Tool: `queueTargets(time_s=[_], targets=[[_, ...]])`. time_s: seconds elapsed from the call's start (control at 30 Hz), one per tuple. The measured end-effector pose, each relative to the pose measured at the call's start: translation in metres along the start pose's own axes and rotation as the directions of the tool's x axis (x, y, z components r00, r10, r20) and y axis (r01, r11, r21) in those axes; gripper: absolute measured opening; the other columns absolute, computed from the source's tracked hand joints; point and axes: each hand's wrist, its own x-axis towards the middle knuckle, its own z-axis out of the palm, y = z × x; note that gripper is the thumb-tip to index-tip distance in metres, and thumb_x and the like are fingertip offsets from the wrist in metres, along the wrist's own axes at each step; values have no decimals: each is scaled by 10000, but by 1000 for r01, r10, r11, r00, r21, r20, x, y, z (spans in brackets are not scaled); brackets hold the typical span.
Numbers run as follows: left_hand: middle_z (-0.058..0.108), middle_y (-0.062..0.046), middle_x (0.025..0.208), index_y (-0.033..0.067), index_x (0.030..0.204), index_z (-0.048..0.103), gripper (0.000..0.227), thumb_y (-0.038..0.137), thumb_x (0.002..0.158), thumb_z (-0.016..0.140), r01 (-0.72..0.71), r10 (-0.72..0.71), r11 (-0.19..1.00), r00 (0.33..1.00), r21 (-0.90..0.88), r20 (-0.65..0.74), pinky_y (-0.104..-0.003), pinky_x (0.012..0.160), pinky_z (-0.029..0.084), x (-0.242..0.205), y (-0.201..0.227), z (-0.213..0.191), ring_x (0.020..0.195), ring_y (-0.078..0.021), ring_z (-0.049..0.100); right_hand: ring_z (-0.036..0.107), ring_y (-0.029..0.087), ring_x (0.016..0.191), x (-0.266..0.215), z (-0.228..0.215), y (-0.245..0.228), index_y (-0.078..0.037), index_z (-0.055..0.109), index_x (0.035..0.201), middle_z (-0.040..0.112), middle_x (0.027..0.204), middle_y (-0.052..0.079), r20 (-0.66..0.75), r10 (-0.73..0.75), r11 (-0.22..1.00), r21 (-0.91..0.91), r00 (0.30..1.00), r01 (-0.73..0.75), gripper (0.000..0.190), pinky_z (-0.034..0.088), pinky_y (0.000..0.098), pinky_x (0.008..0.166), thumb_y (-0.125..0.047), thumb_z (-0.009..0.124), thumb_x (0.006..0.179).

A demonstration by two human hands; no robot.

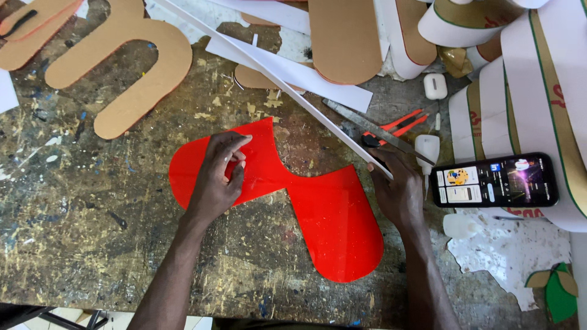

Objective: The person uses shears to trim a red cardboard cutout, removing excess material and refining the edges. They then handle a long white strip of material, positioning it over the red cutout and adjusting its placement.

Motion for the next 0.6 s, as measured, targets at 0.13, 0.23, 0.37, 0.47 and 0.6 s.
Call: queueTargets(time_s=[0.13, 0.23, 0.37, 0.47, 0.6], targets=[[572, -191, 1366, 94, 1613, 620, 619, -126, 1034, 645, -12, 12, 1000, 1000, 1, -12, -519, 1013, 627, -2, 0, 2, 1097, -361, 739, 756, 586, 1095, 1, 0, 2, -90, 806, 1371, 811, 1203, 263, 14, 4, 1000, -2, 1000, -4, 241, 616, 705, 864, -127, 734, 1145], [575, -198, 1378, 97, 1608, 625, 569, -74, 1066, 653, -6, 5, 1000, 1000, 10, 3, -531, 1016, 633, -3, -1, 4, 1135, -373, 735, 772, 566, 1048, 0, -1, 1, -74, 810, 1375, 814, 1154, 260, 20, 6, 1000, -2, 1000, -6, 238, 619, 705, 869, -130, 700, 1172], [586, -196, 1348, 91, 1599, 631, 551, -78, 1075, 654, -1, 1, 1000, 1000, 5, 25, -548, 1005, 633, -2, 1, 5, 1140, -380, 731, 761, 588, 1039, 2, 0, 1, -84, 813, 1377, 811, 1153, 269, 6, -5, 1000, 13, 1000, 5, 240, 610, 712, 837, -135, 707, 1168], [615, -221, 1304, 72, 1562, 662, 533, -95, 1056, 666, -18, 18, 1000, 998, 12, 58, -578, 979, 627, 1, 10, 5, 1134, -420, 734, 757, 594, 1043, -1, 0, 3, -74, 810, 1381, 809, 1162, 277, 15, 0, 1000, 12, 1000, -1, 245, 607, 716, 834, -123, 703, 1167], [686, -154, 1308, 131, 1513, 727, 479, 4, 1051, 718, -74, 62, 992, 992, 106, 113, -558, 991, 608, -3, -5, 11, 1199, -406, 745, 771, 565, 1072, 0, -3, 0, -68, 800, 1404, 812, 1176, 266, 51, 1, 1000, 2, 999, -1, 260, 628, 681, 841, -133, 672, 1189]])
